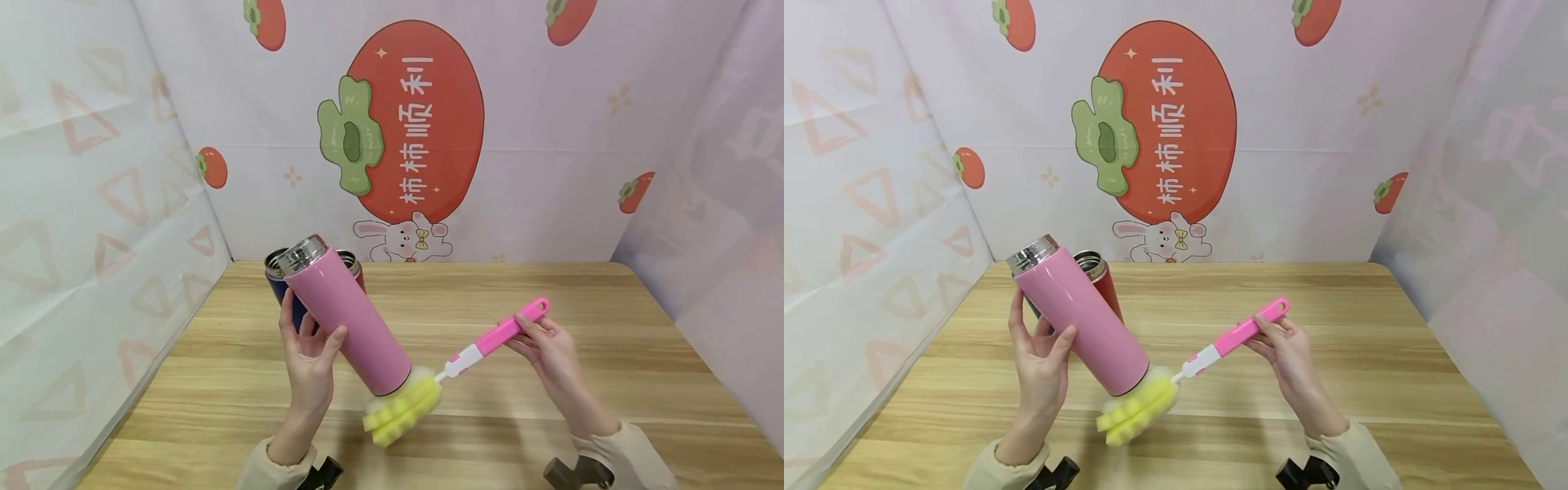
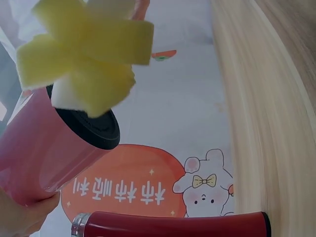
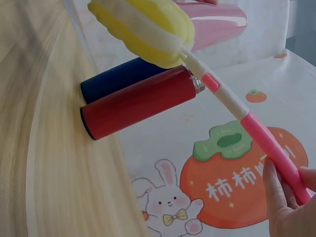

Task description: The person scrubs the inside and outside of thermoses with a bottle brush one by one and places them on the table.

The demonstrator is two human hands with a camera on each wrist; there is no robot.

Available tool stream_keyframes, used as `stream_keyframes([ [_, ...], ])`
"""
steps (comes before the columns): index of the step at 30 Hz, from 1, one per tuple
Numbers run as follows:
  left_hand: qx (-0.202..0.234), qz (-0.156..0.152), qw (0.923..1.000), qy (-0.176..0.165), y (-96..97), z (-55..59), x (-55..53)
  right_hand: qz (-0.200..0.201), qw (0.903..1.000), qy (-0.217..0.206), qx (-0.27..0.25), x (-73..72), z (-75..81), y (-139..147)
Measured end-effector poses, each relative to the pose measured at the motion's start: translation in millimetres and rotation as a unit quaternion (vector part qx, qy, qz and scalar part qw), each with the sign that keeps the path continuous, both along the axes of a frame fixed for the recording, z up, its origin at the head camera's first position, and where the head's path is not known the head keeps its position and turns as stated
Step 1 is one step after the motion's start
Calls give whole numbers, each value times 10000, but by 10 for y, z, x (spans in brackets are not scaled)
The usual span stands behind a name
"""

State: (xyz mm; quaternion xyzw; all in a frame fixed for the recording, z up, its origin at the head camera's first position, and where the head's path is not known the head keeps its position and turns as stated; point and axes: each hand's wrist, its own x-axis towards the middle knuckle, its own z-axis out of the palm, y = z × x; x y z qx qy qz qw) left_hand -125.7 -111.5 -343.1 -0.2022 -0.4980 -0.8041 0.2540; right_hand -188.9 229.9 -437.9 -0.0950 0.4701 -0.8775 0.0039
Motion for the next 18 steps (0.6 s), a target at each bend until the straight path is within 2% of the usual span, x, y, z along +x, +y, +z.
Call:
stream_keyframes([
  [2, -36, 33, 10000, -11, -10, -11, 2, -11, 10000, 82, 5, -26, -35, 72],
  [4, -64, 77, 9999, -53, -22, -21, 7, -27, 9997, 199, -140, 20, 62, 76],
  [7, -107, 149, 9998, -122, -38, -33, 13, -147, 9997, 94, -179, 210, 429, -34],
  [10, -134, 180, 9996, -173, -54, -41, 17, -216, 9990, -58, -388, 351, 695, -104],
  [11, -136, 182, 9996, -179, -57, -41, 19, -255, 9988, -117, -405, 362, 726, -97],
  [13, -119, 162, 9997, -153, -61, -41, 23, -272, 9988, -108, -382, 329, 692, -31],
  [16, -83, 127, 9998, -98, -59, -34, 30, -240, 9988, 29, -417, 152, 430, 169],
  [18, -72, 114, 9999, -68, -54, -26, 35, -263, 9993, 39, -248, 77, 318, 260],
])
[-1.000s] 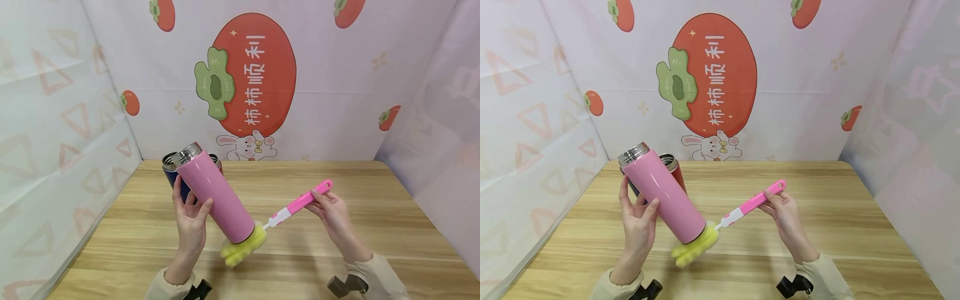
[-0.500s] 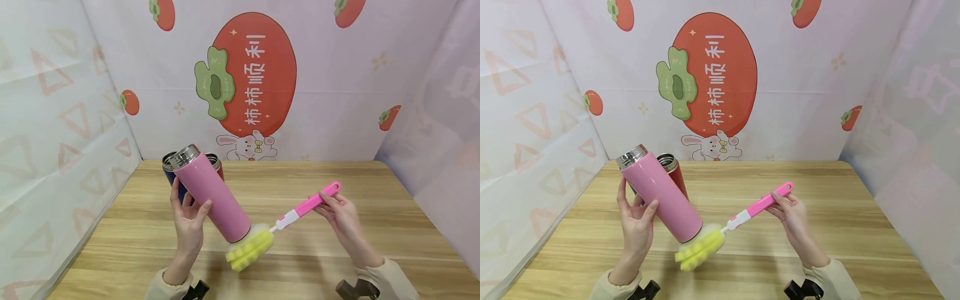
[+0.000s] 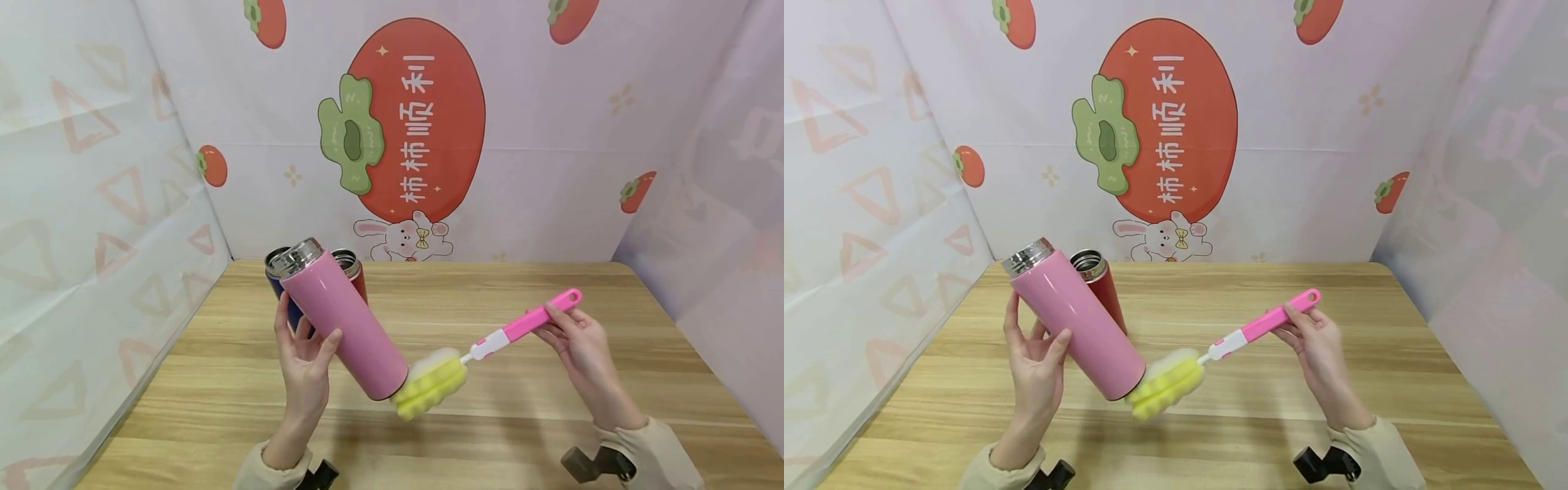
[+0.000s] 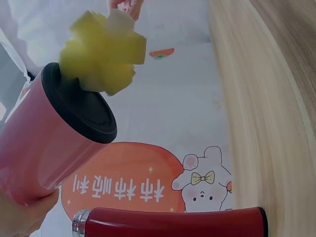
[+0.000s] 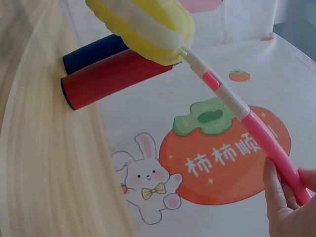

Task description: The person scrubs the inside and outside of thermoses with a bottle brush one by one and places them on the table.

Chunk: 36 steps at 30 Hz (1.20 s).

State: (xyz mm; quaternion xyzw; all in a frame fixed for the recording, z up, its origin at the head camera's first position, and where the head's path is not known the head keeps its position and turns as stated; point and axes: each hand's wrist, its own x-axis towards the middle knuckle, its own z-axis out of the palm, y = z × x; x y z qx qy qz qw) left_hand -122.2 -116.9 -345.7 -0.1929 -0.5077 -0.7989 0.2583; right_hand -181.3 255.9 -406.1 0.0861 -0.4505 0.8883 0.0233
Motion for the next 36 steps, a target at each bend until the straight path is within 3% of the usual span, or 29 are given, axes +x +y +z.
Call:
stream_keyframes([
  [2, 9, -15, 10000, 32, 4, 10, 3, 43, 9999, -12, -109, -45, -53, 48],
  [5, 40, -26, 10000, 43, 11, 19, 10, -197, 9992, -337, 107, 53, 129, -70],
  [9, 114, -44, 9999, 13, 25, 31, 25, -328, 9966, -747, -126, 183, 375, -276],
  [14, 177, -44, 9998, -73, 48, 45, 39, -323, 9935, -1072, -202, 245, 468, -458],
  [23, 119, -15, 9999, -30, 70, 23, 24, -237, 9947, -966, 262, 186, 217, -650],
  [27, 40, 32, 10000, -63, 74, 23, 25, -174, 9930, -1092, 411, 215, 219, -730],
  [32, -171, 128, 9998, -21, 65, -1, 10, -160, 9868, -1517, 536, 293, 340, -796],
  [33, -217, 158, 9996, -36, 62, -7, 8, -168, 9868, -1490, 610, 274, 292, -774],
  [36, -322, 231, 9992, -74, 55, -26, 0, -129, 9905, -1222, 613, 54, -168, -558],
])
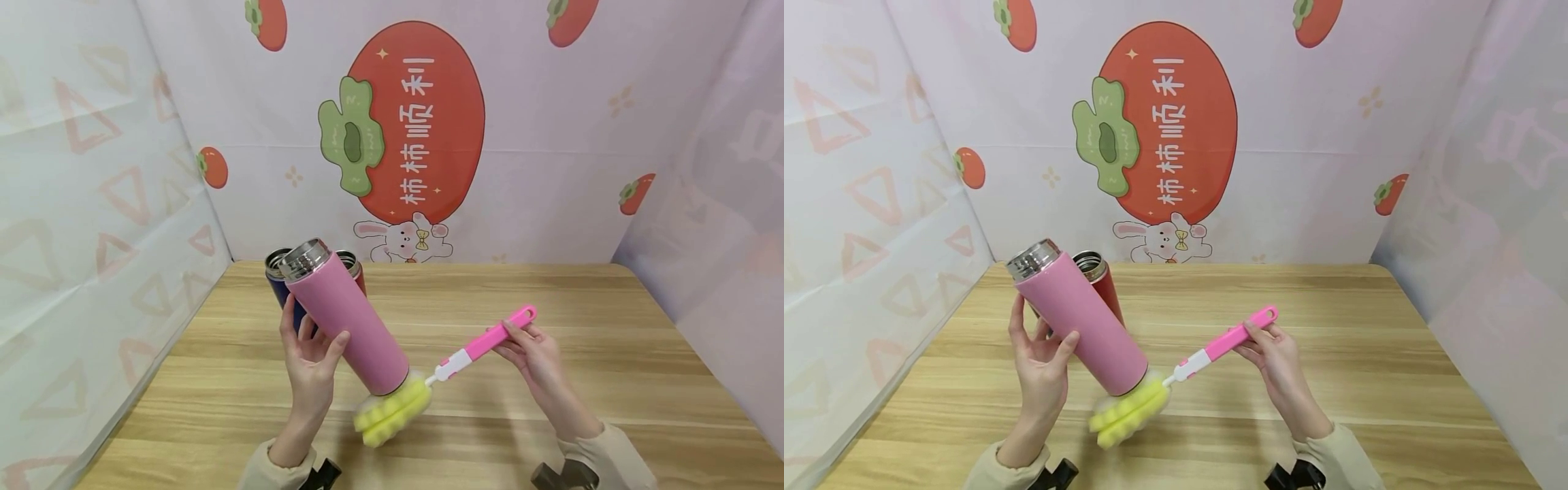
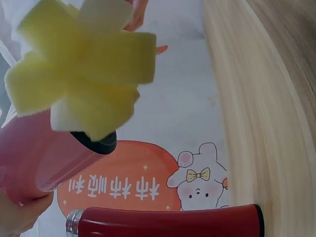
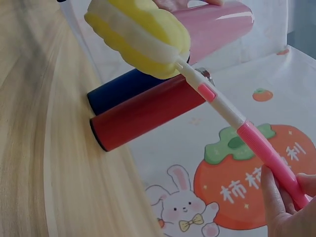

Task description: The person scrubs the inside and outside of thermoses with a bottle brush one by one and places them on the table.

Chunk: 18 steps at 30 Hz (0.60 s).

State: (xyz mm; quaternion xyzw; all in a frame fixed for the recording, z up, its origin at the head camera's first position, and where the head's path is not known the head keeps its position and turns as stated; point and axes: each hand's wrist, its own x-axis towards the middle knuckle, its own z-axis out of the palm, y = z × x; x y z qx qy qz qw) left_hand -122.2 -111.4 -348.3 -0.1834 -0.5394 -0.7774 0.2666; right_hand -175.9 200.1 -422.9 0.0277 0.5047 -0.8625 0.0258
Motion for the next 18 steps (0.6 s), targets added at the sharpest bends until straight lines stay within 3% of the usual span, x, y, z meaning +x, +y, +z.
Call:
stream_keyframes([
  [4, -156, 85, 9998, 68, -7, -20, -15, -120, 9990, 285, -326, -300, -642, 342],
  [12, -342, 188, 9990, 203, 0, -71, -71, -417, 9951, 605, -660, -259, -694, 698],
  [18, -682, 157, 9961, 541, 70, -165, -150, -850, 9898, 1064, -415, -149, -644, 1005],
])
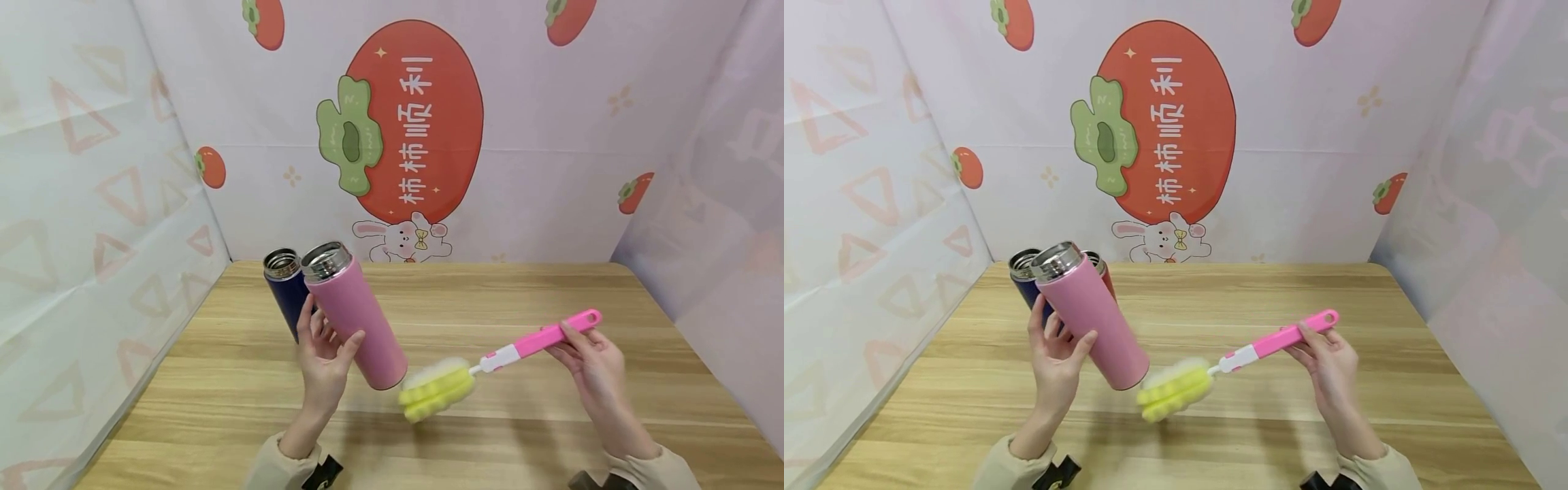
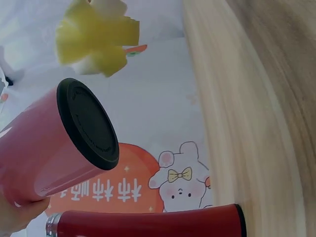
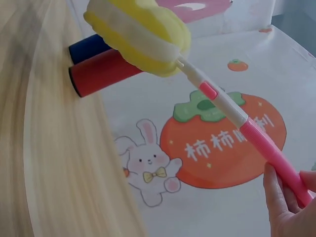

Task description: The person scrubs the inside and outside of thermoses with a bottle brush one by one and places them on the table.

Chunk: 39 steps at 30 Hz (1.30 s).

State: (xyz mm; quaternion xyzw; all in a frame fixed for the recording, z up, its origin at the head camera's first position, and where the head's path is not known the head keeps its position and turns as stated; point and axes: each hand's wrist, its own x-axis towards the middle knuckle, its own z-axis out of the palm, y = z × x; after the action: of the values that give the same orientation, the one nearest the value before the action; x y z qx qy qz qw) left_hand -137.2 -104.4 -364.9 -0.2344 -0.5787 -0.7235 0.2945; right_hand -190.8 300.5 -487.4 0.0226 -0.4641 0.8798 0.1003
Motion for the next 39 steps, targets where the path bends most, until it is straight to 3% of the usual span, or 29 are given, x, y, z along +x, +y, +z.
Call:
stream_keyframes([
  [2, -210, 60, 9997, 52, 38, -31, -23, -65, 9995, 311, 83, 49, 41, 84],
  [7, -837, 346, 9959, 30, 144, -99, -105, 168, 9963, 842, -61, 291, 385, 103],
  [14, -1305, 518, 9897, -277, 303, -192, -279, -193, 9922, 1166, -388, 660, 947, -173],
  [17, -1441, 620, 9863, -502, 364, -199, -354, -324, 9904, 1244, -511, 801, 1195, -323],
  [19, -1521, 650, 9844, -602, 402, -163, -384, -314, 9883, 1355, -625, 853, 1280, -365],
  [26, -1715, 618, 9775, -1059, 501, -68, -478, -305, 9880, 1396, -585, 911, 1338, -373],
  [28, -1746, 588, 9762, -1146, 521, -97, -538, -315, 9884, 1380, -552, 917, 1330, -369],
  [35, -1792, 639, 9745, -1191, 557, -356, -844, -427, 9861, 1523, -505, 928, 1359, -405],
  [39, -1913, 795, 9709, -1198, 576, -411, -935, -501, 9851, 1588, -442, 917, 1352, -434],
])
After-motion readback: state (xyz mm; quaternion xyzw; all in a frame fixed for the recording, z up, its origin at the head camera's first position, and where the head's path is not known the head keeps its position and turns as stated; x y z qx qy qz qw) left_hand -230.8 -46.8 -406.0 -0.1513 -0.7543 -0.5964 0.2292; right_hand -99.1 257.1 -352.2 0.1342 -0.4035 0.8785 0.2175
